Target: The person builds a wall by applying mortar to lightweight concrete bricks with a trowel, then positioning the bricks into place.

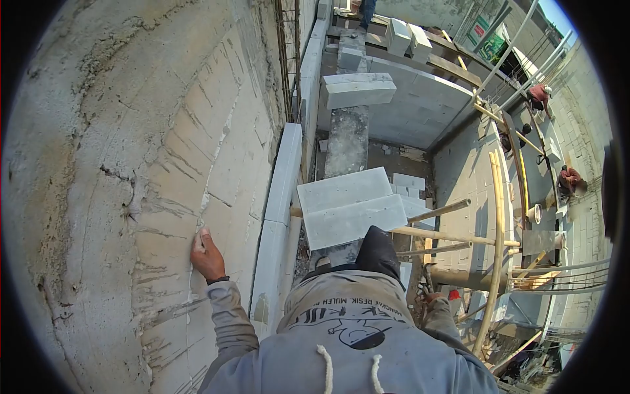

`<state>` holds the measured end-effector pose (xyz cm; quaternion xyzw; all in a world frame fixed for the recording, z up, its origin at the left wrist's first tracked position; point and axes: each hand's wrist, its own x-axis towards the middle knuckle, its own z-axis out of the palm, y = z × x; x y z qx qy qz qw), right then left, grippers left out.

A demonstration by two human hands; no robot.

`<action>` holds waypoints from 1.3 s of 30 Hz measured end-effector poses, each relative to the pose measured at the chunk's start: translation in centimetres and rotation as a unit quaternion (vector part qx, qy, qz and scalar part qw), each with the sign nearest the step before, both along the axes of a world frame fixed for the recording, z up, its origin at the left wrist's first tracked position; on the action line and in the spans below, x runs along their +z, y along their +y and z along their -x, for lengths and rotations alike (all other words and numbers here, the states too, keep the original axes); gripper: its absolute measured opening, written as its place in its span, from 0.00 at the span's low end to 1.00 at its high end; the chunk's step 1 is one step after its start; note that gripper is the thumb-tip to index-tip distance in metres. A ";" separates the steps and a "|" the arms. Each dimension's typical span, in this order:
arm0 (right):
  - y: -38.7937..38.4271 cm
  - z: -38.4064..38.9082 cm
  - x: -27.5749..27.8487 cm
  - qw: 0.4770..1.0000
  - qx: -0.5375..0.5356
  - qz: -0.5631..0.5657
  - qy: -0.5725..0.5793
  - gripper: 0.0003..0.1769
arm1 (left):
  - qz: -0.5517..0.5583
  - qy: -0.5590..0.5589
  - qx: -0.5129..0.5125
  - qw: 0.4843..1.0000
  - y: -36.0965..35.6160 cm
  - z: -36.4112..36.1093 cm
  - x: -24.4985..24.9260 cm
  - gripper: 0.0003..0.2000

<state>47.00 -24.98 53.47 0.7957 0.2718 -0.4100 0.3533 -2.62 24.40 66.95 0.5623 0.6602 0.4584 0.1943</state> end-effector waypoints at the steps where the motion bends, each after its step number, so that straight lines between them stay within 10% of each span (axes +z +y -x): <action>1: -0.2 0.4 0.4 1.000 -0.021 0.008 0.002 0.26 | -0.004 -0.005 0.003 1.000 0.1 -0.3 0.3 0.18; 12: 6.8 -3.0 -1.9 0.995 -0.097 -0.004 0.021 0.25 | -0.001 0.084 0.154 0.984 -0.3 -3.2 2.2 0.16; 23: 31.6 -20.6 -5.5 0.986 -0.128 -0.103 0.021 0.24 | -0.058 0.047 0.260 0.963 1.8 -8.5 2.5 0.19; 29: 57.4 -32.9 -6.7 0.956 -0.193 -0.220 -0.019 0.23 | 0.044 0.001 0.114 0.992 18.3 -25.0 4.3 0.13; 34: 77.4 -39.9 0.4 0.960 -0.128 -0.249 0.031 0.27 | 0.009 0.359 -0.120 0.925 35.0 -33.5 4.8 0.09; 39: 81.7 -44.8 4.2 0.956 -0.163 -0.223 0.097 0.25 | 0.123 0.043 0.145 0.981 38.7 -32.3 4.1 0.20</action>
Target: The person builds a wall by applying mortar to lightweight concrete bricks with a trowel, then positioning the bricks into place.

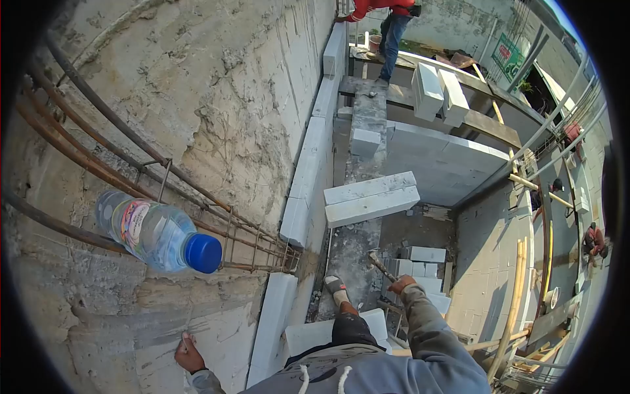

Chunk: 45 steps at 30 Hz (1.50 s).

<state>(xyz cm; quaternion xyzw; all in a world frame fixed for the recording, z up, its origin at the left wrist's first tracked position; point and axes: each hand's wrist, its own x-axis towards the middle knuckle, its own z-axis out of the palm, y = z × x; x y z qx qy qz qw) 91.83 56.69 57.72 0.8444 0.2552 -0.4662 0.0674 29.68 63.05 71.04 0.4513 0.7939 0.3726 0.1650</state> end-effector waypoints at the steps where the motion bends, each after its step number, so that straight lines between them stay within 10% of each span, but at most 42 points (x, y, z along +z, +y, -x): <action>1: 0.3 -0.5 0.4 1.000 -0.003 0.000 0.000 0.25 | 0.000 0.000 -0.003 1.000 0.6 -0.1 -0.1 0.20; 11: 1.6 -8.6 -1.1 0.988 0.051 0.138 -0.045 0.24 | -0.024 0.092 0.121 0.988 0.2 -4.1 -0.3 0.25; 23: 22.6 -24.5 -2.6 0.984 0.097 0.080 -0.123 0.26 | 0.045 0.233 0.383 0.893 2.9 -4.7 -7.2 0.22; 27: 26.0 -28.1 2.0 0.992 0.038 0.047 -0.115 0.24 | -0.246 0.062 0.273 0.928 -0.2 -1.3 -11.1 0.22; 35: 26.6 -36.0 -2.9 0.979 0.167 0.080 -0.081 0.22 | 0.007 0.136 0.500 0.855 2.1 -17.6 -11.3 0.18; 37: 26.5 -37.7 -4.6 0.975 0.177 0.113 -0.074 0.20 | 0.080 0.114 0.469 0.872 3.1 -23.5 -12.0 0.17; 40: 28.1 -41.6 -9.2 0.985 -0.098 0.142 -0.001 0.09 | 0.239 0.008 0.373 0.896 5.5 -31.4 -13.3 0.17; 45: 39.0 -47.0 -11.8 0.984 0.028 0.176 0.020 0.11 | 0.481 -0.144 0.130 0.855 16.1 -41.9 -13.6 0.16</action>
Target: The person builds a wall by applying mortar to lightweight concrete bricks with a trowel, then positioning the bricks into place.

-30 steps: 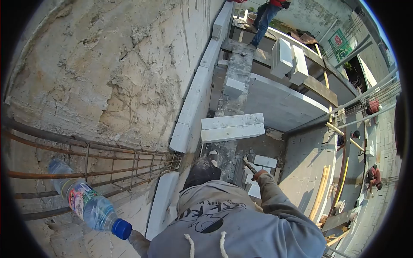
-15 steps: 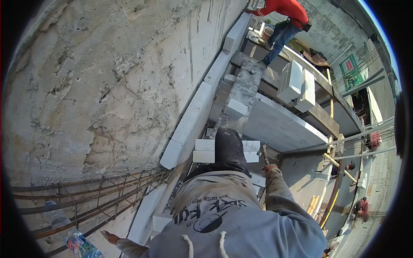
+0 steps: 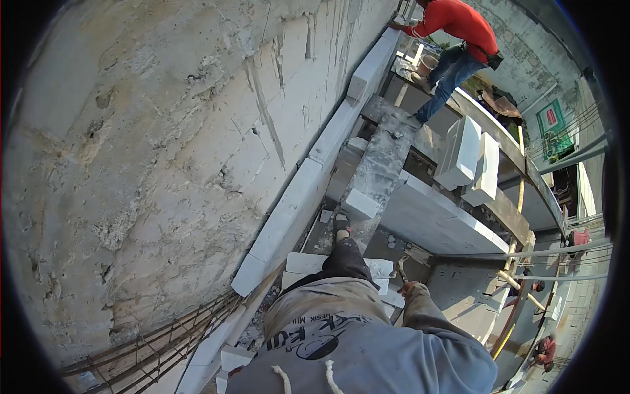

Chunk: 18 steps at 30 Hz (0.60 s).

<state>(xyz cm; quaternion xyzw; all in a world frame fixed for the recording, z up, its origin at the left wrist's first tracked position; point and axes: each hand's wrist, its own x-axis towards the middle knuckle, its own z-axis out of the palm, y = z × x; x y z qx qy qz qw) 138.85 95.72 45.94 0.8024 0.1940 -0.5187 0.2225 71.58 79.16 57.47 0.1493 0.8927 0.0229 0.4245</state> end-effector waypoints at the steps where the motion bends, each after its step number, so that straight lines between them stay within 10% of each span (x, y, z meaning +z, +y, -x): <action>1: 2.7 -0.9 0.3 0.999 0.031 0.010 0.009 0.17 | 0.019 -0.029 -0.043 0.998 3.6 -1.4 0.4 0.16; 3: 6.2 -3.7 -1.3 0.988 0.155 0.004 0.010 0.25 | 0.038 -0.062 -0.122 0.990 12.2 -5.0 1.2 0.16; 7: 13.2 -7.9 2.4 0.993 0.048 -0.104 0.013 0.19 | -0.004 -0.062 -0.247 0.967 34.0 -13.2 6.5 0.17; 9: 15.1 -10.6 2.6 0.995 -0.013 -0.102 0.009 0.20 | -0.195 -0.126 -0.229 0.945 42.5 -14.0 2.7 0.15; 11: 18.0 -12.8 4.7 0.991 -0.075 -0.110 -0.007 0.27 | -0.314 -0.155 -0.226 0.909 52.9 -23.1 9.3 0.15; 18: 20.6 -17.8 6.9 0.987 -0.104 -0.119 -0.041 0.21 | -0.259 -0.224 -0.250 0.906 62.2 -34.9 5.0 0.18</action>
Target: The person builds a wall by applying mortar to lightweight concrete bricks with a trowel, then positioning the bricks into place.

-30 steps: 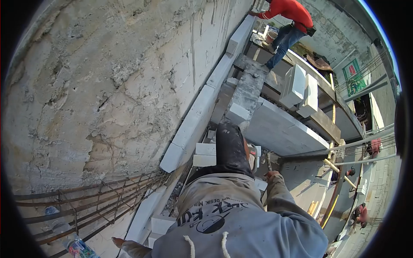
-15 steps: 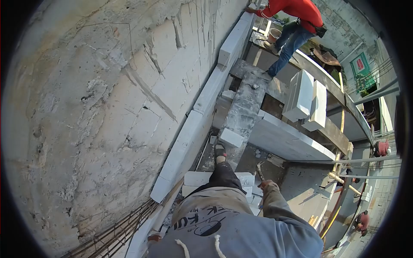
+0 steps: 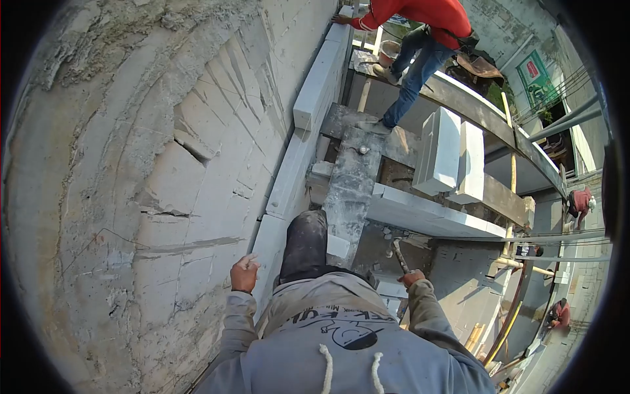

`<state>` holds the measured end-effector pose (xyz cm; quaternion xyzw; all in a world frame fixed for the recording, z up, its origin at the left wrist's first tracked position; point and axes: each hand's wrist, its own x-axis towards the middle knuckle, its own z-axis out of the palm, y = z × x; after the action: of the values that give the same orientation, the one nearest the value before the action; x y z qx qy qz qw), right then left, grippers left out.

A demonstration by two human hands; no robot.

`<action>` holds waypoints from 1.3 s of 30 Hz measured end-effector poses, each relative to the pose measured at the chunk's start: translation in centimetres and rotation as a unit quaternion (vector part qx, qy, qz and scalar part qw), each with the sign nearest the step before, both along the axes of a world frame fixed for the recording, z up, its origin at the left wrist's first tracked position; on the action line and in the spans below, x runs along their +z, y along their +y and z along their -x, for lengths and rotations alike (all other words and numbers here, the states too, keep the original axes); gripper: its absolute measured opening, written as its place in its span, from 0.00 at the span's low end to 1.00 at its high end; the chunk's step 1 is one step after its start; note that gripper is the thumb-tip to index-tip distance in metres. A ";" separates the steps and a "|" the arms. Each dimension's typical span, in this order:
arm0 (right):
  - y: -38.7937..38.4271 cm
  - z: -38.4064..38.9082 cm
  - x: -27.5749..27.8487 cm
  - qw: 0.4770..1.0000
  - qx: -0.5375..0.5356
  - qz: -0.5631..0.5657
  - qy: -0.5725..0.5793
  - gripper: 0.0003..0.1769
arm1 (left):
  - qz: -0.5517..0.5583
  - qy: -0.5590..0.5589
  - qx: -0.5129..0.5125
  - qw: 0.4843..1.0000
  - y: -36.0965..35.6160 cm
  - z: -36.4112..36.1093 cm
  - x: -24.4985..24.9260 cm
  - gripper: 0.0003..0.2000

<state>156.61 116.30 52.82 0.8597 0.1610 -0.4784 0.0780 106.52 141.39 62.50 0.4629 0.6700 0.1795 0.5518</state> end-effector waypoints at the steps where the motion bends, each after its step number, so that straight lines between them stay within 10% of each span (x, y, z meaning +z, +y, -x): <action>1: 3.5 0.1 1.3 1.000 -0.006 -0.013 -0.004 0.21 | -0.018 0.045 -0.042 0.998 1.3 -1.1 -1.3 0.18; 3: 2.7 1.2 6.5 0.995 -0.095 0.003 -0.005 0.23 | 0.004 0.088 -0.089 0.992 -0.4 -3.0 -3.7 0.19; 7: 3.8 -0.7 6.1 0.992 -0.117 -0.038 -0.006 0.20 | -0.289 0.153 -0.320 0.889 10.0 -10.2 -6.0 0.22; 14: 13.9 -10.2 3.1 0.989 -0.145 -0.018 -0.012 0.18 | -0.106 -0.014 -0.279 0.954 27.2 -26.3 -7.0 0.21; 17: 18.9 -17.6 1.5 0.996 0.085 -0.029 -0.012 0.17 | -0.087 -0.007 -0.225 0.971 30.6 -29.9 -6.6 0.21; 19: 24.8 -18.3 6.9 0.992 -0.129 -0.002 -0.018 0.14 | -0.071 0.005 -0.227 0.971 32.5 -30.7 -8.3 0.21; 24: 28.4 -21.5 5.2 0.950 -0.284 -0.129 0.012 0.13 | -0.058 0.065 -0.241 0.967 39.9 -33.2 -5.0 0.20; 27: 29.2 -23.3 1.5 0.999 -0.023 -0.035 -0.030 0.21 | -0.129 0.119 -0.222 0.959 44.4 -34.2 -2.0 0.20; 37: 33.4 -29.2 -2.9 0.963 0.240 0.105 0.058 0.18 | -0.133 0.126 -0.048 0.982 43.8 -28.0 -8.2 0.19; 38: 29.0 -32.8 -13.7 0.951 0.294 0.088 0.045 0.19 | -0.135 0.131 -0.033 0.982 43.3 -27.9 -8.6 0.19; 39: 31.1 -33.4 -13.0 0.947 0.296 0.119 0.033 0.19 | -0.137 0.134 -0.015 0.981 43.0 -28.1 -9.4 0.19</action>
<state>190.02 147.40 39.84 0.7413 0.3529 -0.4779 0.3124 134.64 184.36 53.10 0.5642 0.7001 0.1976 0.3905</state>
